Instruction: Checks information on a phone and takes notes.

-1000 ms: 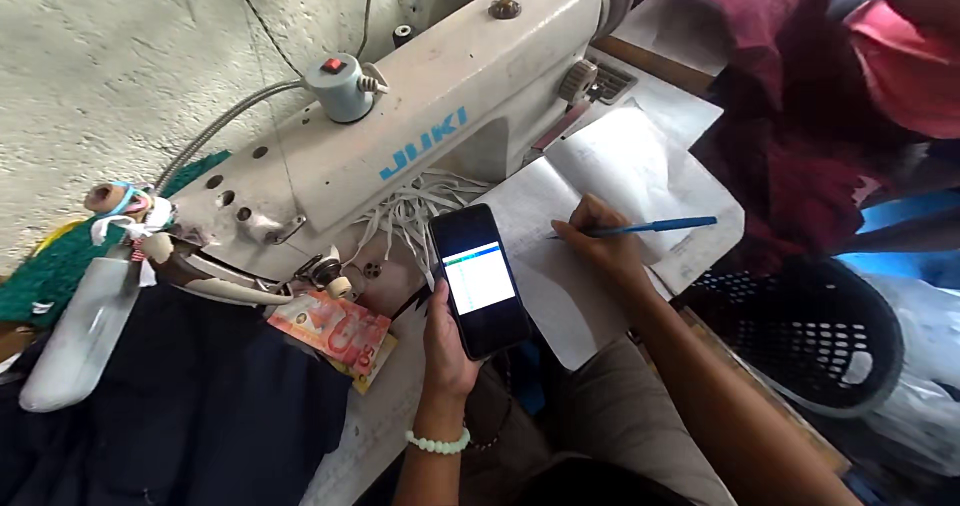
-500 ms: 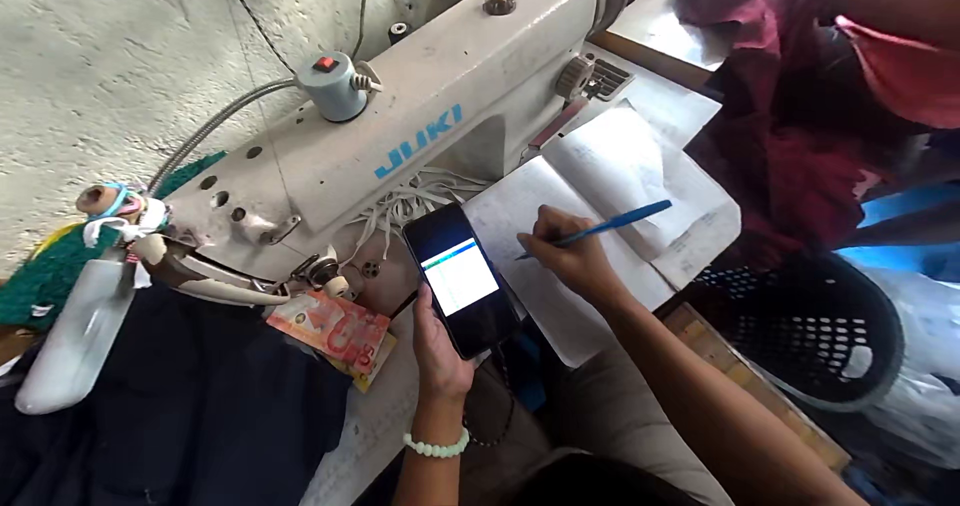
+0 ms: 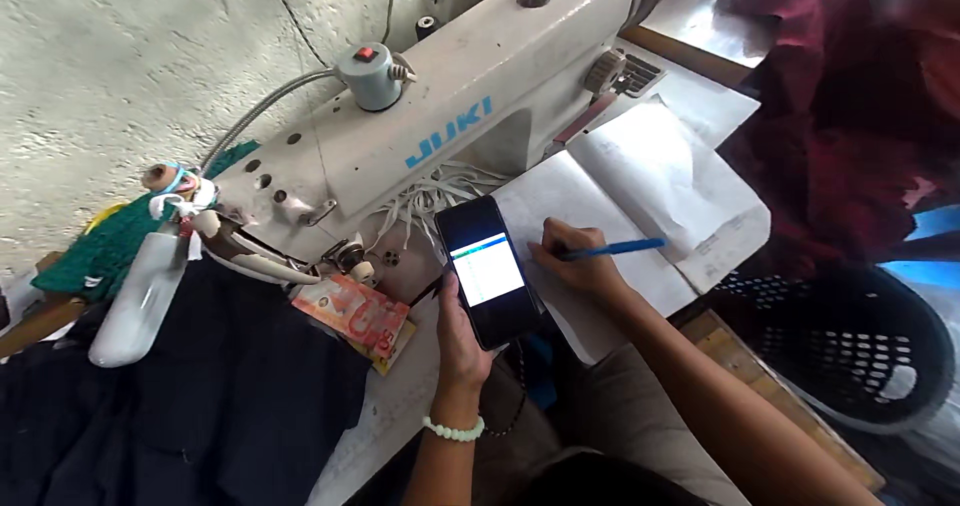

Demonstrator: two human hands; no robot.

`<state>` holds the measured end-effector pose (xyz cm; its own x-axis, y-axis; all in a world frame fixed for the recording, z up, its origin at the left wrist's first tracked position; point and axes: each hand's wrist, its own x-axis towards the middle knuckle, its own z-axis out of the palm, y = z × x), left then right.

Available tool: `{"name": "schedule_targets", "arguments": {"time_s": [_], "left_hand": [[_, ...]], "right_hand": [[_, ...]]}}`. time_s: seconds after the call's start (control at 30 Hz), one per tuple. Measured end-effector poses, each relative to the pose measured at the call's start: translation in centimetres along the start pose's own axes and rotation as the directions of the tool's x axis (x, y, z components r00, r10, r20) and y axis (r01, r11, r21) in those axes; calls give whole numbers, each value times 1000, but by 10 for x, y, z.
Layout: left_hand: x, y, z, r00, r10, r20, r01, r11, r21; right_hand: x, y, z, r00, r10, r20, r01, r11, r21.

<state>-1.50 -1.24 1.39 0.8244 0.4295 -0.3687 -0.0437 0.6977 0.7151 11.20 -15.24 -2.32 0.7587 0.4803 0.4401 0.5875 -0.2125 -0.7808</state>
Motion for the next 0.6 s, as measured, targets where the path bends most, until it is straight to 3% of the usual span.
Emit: {"name": "schedule_targets", "arguments": {"time_s": [0.1,0.3,0.6], "left_hand": [[1,0,0,1000,-13,-11,13,1000,14],[1,-1,-1,1000,-22,7,22,1000,8],[1,-2,-3,1000,-10,29,10,1000,-2]], "right_hand": [[-3,-2,1,997,-74,11,75,991,-111],[0,3,-4,998,50,31,-51,999,17],[-1,2,-4,998,58,30,-58,998,9]]}}
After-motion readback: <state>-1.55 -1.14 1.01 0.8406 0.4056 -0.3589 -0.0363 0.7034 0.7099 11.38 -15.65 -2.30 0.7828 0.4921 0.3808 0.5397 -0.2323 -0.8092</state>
